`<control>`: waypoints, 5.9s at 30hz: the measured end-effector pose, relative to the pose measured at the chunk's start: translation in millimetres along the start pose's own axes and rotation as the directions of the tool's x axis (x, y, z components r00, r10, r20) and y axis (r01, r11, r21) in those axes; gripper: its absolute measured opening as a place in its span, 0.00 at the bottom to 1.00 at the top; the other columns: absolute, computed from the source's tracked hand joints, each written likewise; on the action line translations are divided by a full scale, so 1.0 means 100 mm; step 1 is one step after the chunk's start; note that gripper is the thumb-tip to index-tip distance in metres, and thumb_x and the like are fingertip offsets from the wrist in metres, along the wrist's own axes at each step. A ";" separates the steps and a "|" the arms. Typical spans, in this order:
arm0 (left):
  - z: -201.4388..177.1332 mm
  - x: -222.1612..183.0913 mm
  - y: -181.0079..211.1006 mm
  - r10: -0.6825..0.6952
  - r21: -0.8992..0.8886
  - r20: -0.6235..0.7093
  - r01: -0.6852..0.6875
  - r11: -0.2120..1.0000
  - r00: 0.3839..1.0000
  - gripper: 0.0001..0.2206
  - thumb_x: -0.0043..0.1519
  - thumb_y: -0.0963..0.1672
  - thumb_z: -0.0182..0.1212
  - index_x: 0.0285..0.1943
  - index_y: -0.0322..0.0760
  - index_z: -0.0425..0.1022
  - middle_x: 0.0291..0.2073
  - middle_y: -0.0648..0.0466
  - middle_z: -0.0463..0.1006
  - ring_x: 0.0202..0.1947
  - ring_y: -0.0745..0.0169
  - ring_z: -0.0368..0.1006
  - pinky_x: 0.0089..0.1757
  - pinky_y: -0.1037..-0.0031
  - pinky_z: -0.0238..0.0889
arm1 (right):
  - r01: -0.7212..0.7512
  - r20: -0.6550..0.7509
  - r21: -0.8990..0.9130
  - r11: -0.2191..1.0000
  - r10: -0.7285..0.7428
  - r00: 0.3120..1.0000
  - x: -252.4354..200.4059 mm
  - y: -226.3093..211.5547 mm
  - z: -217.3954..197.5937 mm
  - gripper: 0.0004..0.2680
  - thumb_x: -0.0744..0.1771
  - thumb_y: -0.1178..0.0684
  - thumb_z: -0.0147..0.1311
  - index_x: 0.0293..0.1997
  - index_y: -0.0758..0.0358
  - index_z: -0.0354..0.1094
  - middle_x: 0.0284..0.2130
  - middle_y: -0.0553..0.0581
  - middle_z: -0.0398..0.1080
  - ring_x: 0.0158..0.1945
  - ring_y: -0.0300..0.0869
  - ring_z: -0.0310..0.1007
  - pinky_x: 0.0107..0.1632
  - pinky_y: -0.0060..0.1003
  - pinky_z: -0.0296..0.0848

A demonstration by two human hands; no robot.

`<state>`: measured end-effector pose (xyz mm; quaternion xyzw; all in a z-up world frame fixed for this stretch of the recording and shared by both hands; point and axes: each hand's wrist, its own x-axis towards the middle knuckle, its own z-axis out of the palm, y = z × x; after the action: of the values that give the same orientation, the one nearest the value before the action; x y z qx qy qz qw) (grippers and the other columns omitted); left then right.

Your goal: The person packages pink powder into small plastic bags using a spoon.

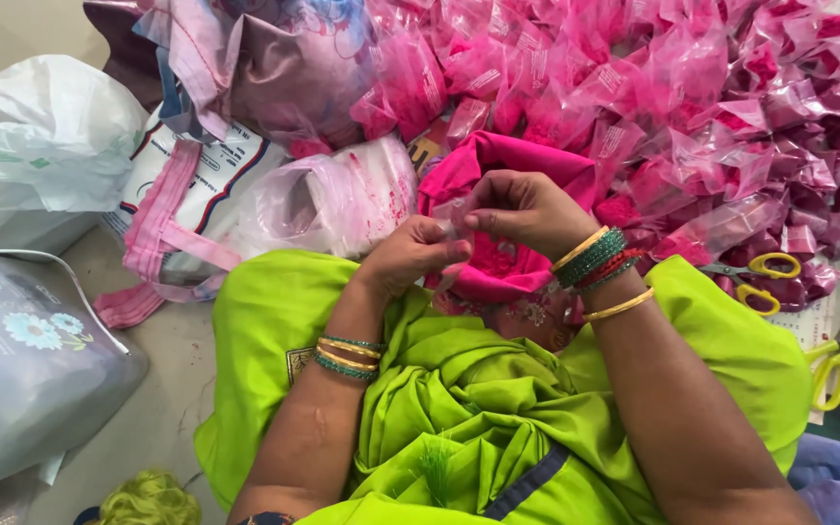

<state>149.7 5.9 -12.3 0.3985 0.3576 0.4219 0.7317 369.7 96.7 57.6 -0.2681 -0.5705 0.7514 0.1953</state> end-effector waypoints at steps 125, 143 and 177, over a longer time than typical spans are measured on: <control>0.21 0.07 0.20 0.452 0.588 -0.116 -0.306 0.749 0.884 0.37 0.50 0.35 0.67 0.71 0.42 0.60 0.30 0.59 0.66 0.32 0.72 0.67 0.38 0.79 0.67 | -0.633 -0.720 -0.692 0.347 -0.264 0.642 0.42 0.71 -0.44 0.12 0.63 0.44 0.62 0.41 0.61 0.75 0.39 0.67 0.76 0.46 0.62 0.76 0.49 0.57 0.74; 0.17 0.09 0.19 0.496 0.569 -0.171 -0.326 0.755 0.851 0.36 0.50 0.34 0.68 0.69 0.43 0.61 0.30 0.60 0.66 0.32 0.72 0.68 0.37 0.79 0.67 | -0.262 -0.688 0.002 0.965 0.191 0.700 0.15 0.64 -0.67 0.06 0.64 0.68 0.45 0.39 0.68 0.53 0.25 0.68 0.72 0.26 0.52 0.81 0.28 0.43 0.83; 0.23 0.11 0.17 0.485 0.754 -0.230 -0.162 0.637 0.844 0.34 0.51 0.37 0.68 0.69 0.49 0.62 0.31 0.56 0.70 0.30 0.66 0.74 0.35 0.73 0.71 | 0.238 -0.638 0.264 0.935 -0.016 0.770 -0.84 -0.36 -0.58 0.02 0.71 0.65 0.47 0.42 0.65 0.62 0.38 0.65 0.74 0.41 0.56 0.81 0.41 0.46 0.85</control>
<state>168.1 14.7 10.9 0.6086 0.5577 0.4523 0.3378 471.2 99.9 95.8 -0.4260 -0.3562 0.6884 0.4667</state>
